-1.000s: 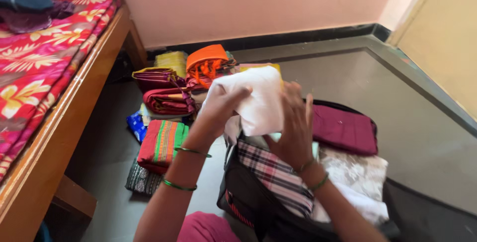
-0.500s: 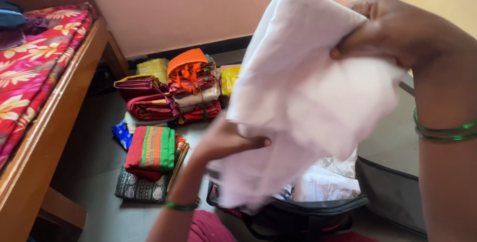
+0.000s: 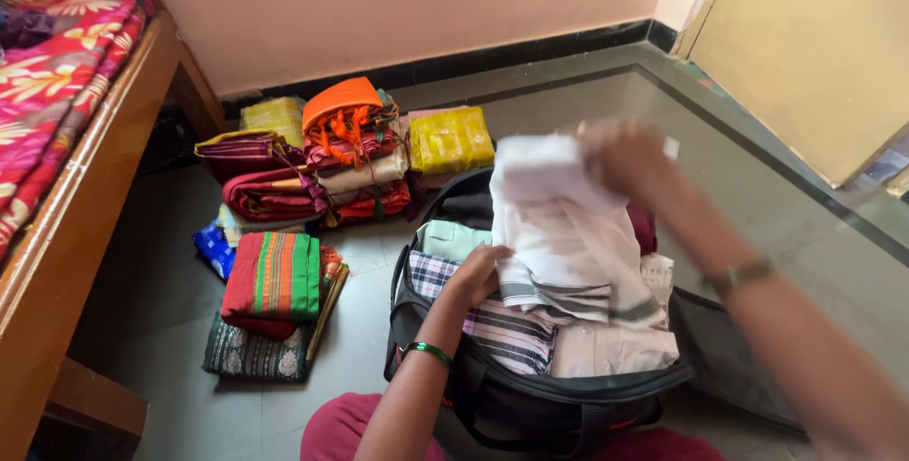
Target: The person packs various folded clothes, including shirts and patterned fabrics, into a black bag and then zips it closed.
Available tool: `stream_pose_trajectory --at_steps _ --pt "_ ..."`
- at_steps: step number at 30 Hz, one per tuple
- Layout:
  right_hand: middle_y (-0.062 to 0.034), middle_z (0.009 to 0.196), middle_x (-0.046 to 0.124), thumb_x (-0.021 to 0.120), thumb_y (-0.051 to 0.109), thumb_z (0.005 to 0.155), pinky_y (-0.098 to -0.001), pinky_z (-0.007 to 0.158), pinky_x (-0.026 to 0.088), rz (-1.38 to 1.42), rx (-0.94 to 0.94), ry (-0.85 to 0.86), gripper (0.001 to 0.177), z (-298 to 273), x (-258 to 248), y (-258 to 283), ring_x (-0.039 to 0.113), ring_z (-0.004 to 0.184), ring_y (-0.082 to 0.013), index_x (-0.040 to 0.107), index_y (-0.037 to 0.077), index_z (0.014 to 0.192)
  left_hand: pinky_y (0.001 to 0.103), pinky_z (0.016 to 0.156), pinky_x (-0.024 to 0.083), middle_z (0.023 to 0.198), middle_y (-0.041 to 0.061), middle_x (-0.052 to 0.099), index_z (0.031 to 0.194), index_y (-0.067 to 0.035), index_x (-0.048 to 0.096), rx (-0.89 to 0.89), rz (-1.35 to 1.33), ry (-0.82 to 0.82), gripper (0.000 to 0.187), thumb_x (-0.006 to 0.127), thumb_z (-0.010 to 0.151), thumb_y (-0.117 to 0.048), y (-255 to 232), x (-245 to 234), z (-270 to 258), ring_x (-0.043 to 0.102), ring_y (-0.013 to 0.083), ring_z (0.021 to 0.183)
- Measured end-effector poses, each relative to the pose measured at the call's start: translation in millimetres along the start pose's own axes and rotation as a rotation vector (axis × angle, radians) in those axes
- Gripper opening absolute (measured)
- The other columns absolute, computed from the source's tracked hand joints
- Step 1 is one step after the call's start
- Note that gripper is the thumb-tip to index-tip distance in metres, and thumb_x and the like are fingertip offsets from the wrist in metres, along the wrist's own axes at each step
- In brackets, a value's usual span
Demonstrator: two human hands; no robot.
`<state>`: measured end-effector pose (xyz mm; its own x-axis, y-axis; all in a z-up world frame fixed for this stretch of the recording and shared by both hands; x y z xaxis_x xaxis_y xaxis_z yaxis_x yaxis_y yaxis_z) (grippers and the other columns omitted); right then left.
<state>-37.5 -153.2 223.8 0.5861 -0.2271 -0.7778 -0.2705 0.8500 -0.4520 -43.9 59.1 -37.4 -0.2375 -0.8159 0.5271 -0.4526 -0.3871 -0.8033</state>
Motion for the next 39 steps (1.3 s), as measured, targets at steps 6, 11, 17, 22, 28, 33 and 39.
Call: stream_pose_trajectory --at_steps 6,11,17,22,28,33,39 --pt "-0.0178 0.13 0.066 0.062 0.007 0.066 -0.0464 0.089 0.055 0.369 -0.3 -0.375 0.065 -170 18 120 0.071 0.109 -0.0342 0.06 0.008 0.131 0.039 0.096 0.053 0.128 0.014 0.07 0.14 -0.002 0.054 0.082 -0.081 0.013 0.063 0.052 0.096 -0.046 -15 33 -35 0.07 0.0235 0.112" --pt "-0.0104 0.125 0.076 0.058 0.031 0.101 -0.0369 0.093 0.059 1.118 0.537 0.048 0.037 -207 97 36 0.075 0.104 -0.0244 0.067 0.01 0.131 0.036 0.088 0.056 0.117 0.014 0.072 0.132 0.003 0.06 0.289 0.395 -0.118 0.062 0.077 0.082 -0.029 -36 71 -68 0.07 0.0238 0.102" --pt "-0.0099 0.12 0.07 0.067 0.047 0.091 -0.0388 0.087 0.05 1.411 0.836 0.58 0.056 -188 149 39 0.064 0.104 -0.0227 0.063 0.011 0.133 0.035 0.08 0.059 0.112 0.018 0.072 0.129 0.007 0.061 0.419 0.27 -0.16 0.063 0.077 0.085 -0.035 -30 72 -54 0.071 0.0232 0.095" --pt "-0.0135 0.106 0.077 0.074 0.038 0.088 -0.0371 0.085 0.057 1.513 0.965 0.433 0.052 -172 136 33 0.072 0.093 -0.0217 0.07 -0.003 0.12 0.036 0.094 0.056 0.123 0.022 0.068 0.134 0.009 0.053 0.673 0.637 -0.487 0.072 0.074 0.091 -0.044 -39 64 -68 0.071 0.0279 0.109" --pt "-0.0093 0.097 0.075 0.057 0.037 0.099 -0.0378 0.077 0.056 1.819 1.008 0.434 0.04 -170 135 20 0.071 0.084 -0.0219 0.071 0.004 0.116 0.068 0.09 0.046 0.122 0.019 0.07 0.119 -0.012 0.063 1.452 1.842 -0.245 0.088 0.078 0.045 -0.056 -16 149 -122 0.071 0.0322 0.11" --pt "-0.0082 0.107 0.075 0.059 0.036 0.096 -0.0383 0.083 0.054 1.445 1.003 0.181 0.037 -197 104 11 0.071 0.096 -0.0206 0.071 0.008 0.118 0.052 0.072 0.056 0.087 0.016 0.074 0.097 -0.018 0.078 0.731 1.645 -0.091 0.018 0.069 0.082 -0.02 -77 145 -63 0.071 0.0386 0.08" --pt "-0.0146 0.114 0.072 0.078 0.037 0.073 -0.0469 0.087 0.052 0.493 0.537 -0.108 0.036 -202 15 73 0.066 0.107 -0.0348 0.077 0.01 0.096 0.048 0.079 0.058 0.09 0.013 0.077 0.087 -0.022 0.08 0.885 1.613 -0.248 0.015 0.069 0.08 -0.014 -194 189 -51 0.072 0.0362 0.087"
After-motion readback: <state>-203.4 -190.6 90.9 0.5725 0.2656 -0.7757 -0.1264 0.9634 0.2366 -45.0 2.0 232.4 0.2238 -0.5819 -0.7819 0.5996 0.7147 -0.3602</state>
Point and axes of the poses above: each hand's wrist, its own z-axis towards the middle knuckle, its own x-axis out of the palm, y = z × x, the point moved 4 cm from there along z, towards the middle knuckle
